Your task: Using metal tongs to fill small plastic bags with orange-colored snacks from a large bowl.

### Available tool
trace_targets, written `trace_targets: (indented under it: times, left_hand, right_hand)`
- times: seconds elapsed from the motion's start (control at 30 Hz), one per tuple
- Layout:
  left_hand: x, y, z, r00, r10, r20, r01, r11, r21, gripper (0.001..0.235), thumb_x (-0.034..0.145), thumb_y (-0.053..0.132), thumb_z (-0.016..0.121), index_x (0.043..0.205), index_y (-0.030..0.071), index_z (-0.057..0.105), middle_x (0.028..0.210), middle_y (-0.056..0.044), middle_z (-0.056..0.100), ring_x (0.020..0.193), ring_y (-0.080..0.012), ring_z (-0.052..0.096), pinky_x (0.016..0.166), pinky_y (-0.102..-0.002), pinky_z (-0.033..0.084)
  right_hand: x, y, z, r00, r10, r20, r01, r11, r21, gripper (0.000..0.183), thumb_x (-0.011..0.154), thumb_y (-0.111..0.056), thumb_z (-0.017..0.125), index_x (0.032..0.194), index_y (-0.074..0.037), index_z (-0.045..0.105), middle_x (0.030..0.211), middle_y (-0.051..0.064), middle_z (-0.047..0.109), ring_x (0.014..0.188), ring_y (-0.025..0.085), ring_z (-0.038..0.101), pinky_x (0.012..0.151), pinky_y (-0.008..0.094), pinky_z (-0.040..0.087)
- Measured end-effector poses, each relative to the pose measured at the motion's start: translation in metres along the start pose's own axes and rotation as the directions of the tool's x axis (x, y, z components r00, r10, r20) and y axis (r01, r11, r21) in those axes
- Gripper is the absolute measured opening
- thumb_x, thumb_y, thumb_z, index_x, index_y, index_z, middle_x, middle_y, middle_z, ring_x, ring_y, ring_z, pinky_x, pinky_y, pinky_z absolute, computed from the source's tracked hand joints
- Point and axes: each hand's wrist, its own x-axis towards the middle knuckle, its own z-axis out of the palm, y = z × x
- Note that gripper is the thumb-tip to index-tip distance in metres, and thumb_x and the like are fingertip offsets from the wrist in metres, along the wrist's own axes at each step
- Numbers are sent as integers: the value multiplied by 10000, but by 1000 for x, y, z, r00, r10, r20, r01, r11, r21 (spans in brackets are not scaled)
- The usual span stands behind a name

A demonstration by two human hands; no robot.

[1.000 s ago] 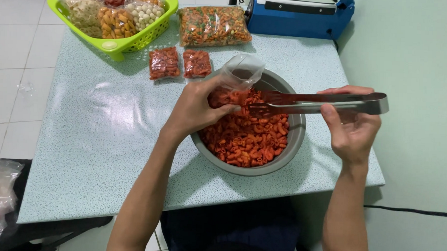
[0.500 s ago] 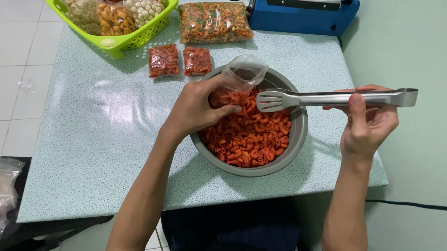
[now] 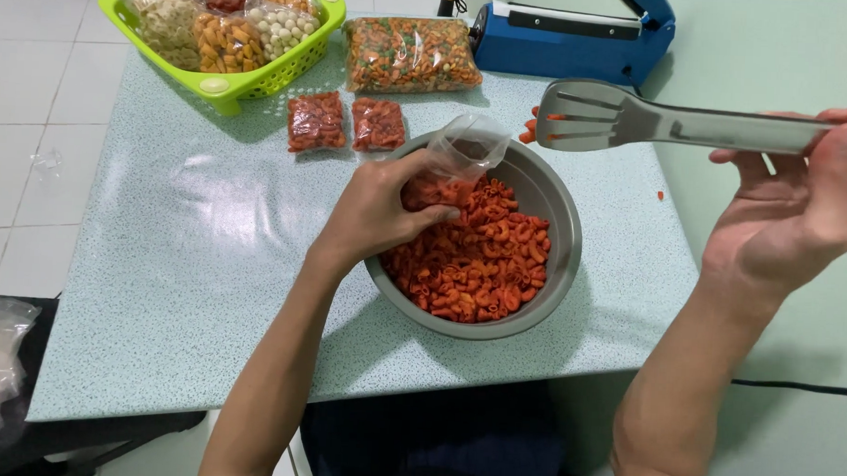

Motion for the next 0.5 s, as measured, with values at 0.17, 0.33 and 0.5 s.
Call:
trace_targets:
  times: [0.17,0.33,0.5]
  left_hand:
    - [0,3,0,999,-33,14,33,999,0,457,799,304,880,1184,188,662,883,-34,789,761,-178,756,681,-312,591]
    - [-1,5,-2,999,-40,11,40,998,-42,452,808,298,870,1185,170,655,901,-60,797,809,-206,778,713,-325,607]
    - [0,7,-3,999,-38,19,39,998,-44,443,812,300,872,1180,188,653,855,-20,783,744,-161,736,673,-300,556]
  right_hand:
    - [-4,-11,23,972,-171,161,166,985,47,181,1193,-213,551,1289,-72,491,1207,146,506,1106,348,675,813,526,703]
    - [-17,-27,43,909,-279,309,293,956,-1,172,1227,-125,498,1314,-23,389,1273,186,411,1110,458,645,797,569,669]
    - [-18,-31,44,902,-295,316,307,952,10,150,1238,-86,462,1329,-6,373,1283,191,381,1103,457,608,807,592,667]
